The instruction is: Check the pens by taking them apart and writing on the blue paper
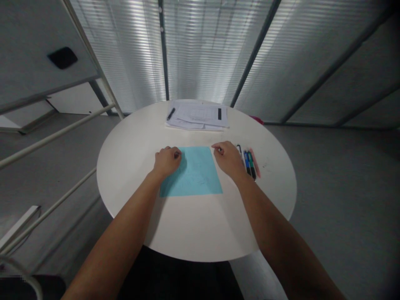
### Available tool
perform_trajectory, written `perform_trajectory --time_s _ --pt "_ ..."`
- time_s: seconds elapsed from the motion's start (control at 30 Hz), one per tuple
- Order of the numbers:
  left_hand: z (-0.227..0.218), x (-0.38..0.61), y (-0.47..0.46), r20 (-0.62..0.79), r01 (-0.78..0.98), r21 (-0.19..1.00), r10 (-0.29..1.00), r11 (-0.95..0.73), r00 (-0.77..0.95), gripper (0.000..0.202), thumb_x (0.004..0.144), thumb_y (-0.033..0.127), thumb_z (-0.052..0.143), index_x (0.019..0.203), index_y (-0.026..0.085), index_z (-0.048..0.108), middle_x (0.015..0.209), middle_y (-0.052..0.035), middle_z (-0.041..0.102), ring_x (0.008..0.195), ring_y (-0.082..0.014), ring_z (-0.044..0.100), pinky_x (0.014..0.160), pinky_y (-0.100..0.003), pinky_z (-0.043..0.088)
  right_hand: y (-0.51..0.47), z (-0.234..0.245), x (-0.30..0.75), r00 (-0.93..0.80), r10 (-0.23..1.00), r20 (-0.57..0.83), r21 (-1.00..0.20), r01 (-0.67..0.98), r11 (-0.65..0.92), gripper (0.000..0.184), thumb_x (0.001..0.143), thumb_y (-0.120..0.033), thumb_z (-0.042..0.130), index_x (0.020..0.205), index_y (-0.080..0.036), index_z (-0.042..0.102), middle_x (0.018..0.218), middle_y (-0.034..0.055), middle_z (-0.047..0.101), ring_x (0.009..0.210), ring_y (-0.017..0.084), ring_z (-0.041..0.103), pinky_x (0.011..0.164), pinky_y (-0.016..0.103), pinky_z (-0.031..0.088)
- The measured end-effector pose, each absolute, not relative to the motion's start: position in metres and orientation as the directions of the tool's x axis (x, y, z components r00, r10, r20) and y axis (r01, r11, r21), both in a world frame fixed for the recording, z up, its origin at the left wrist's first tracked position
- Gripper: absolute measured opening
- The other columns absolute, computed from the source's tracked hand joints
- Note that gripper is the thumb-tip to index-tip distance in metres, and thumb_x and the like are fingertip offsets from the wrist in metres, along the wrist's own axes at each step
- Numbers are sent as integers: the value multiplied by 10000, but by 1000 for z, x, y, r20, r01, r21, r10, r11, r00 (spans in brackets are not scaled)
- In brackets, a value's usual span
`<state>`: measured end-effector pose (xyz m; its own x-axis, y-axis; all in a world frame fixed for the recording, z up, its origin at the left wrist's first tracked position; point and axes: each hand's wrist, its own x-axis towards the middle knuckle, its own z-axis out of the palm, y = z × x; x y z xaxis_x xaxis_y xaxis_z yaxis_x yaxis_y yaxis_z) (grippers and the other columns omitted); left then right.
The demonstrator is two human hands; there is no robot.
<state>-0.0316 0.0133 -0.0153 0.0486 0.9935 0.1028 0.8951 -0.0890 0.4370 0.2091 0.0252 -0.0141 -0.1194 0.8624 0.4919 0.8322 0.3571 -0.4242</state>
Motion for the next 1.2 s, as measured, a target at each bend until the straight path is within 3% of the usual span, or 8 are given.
perform_trajectory --time_s 0.23,0.33,0.43,0.53,0.63,0.8,1.2 --pt "-19 -32 15 133 894 431 988 -123 72 263 832 282 490 1002 243 687 986 -90 667 945 -251 595 864 -432 428 23 -16 204 -199 839 507 -463 758 460 227 824 -163 493 933 -190 691 923 68 676 813 192 604 844 373 475" --pt "-17 -33 13 159 888 433 983 -156 95 264 843 291 490 1005 240 692 988 -91 664 955 -246 598 876 -420 440 19 -12 201 -244 825 509 -484 712 509 235 855 -215 498 1002 -193 680 988 70 683 926 206 608 906 391 464" --pt "-16 -33 9 259 889 394 956 -235 138 337 890 340 451 1137 240 657 1131 -103 637 1085 -249 567 964 -418 415 13 -9 196 -304 823 479 -495 680 540 351 910 -319 468 1209 -198 606 1193 87 642 1142 215 557 1018 404 417" --pt "-18 -34 5 299 910 295 933 -292 203 511 935 447 373 1399 253 462 1442 -118 452 1325 -284 405 1073 -461 327 8 -12 188 -389 831 397 -415 732 541 534 949 -453 387 1418 -200 427 1407 103 509 1316 225 441 1109 424 337" --pt "-24 -34 4 158 934 217 955 -283 252 621 938 556 286 1479 255 335 1566 -116 271 1427 -314 259 1132 -518 222 5 -20 182 -445 868 220 -256 832 491 663 958 -547 279 1503 -171 283 1542 117 330 1433 268 270 1164 485 226" --pt "-29 -33 7 61 948 161 962 -274 268 657 935 595 201 1488 258 313 1582 -100 238 1454 -297 202 1159 -520 154 2 -27 178 -437 897 67 -96 892 441 700 955 -591 160 1500 -177 305 1578 123 235 1460 290 191 1174 509 176" --pt "-27 -32 6 62 946 163 960 -280 273 663 935 593 196 1491 249 310 1579 -108 242 1457 -293 196 1159 -520 158 3 -27 179 -433 900 54 -94 895 436 732 937 -627 133 1506 -196 292 1587 106 215 1466 276 174 1179 490 173"
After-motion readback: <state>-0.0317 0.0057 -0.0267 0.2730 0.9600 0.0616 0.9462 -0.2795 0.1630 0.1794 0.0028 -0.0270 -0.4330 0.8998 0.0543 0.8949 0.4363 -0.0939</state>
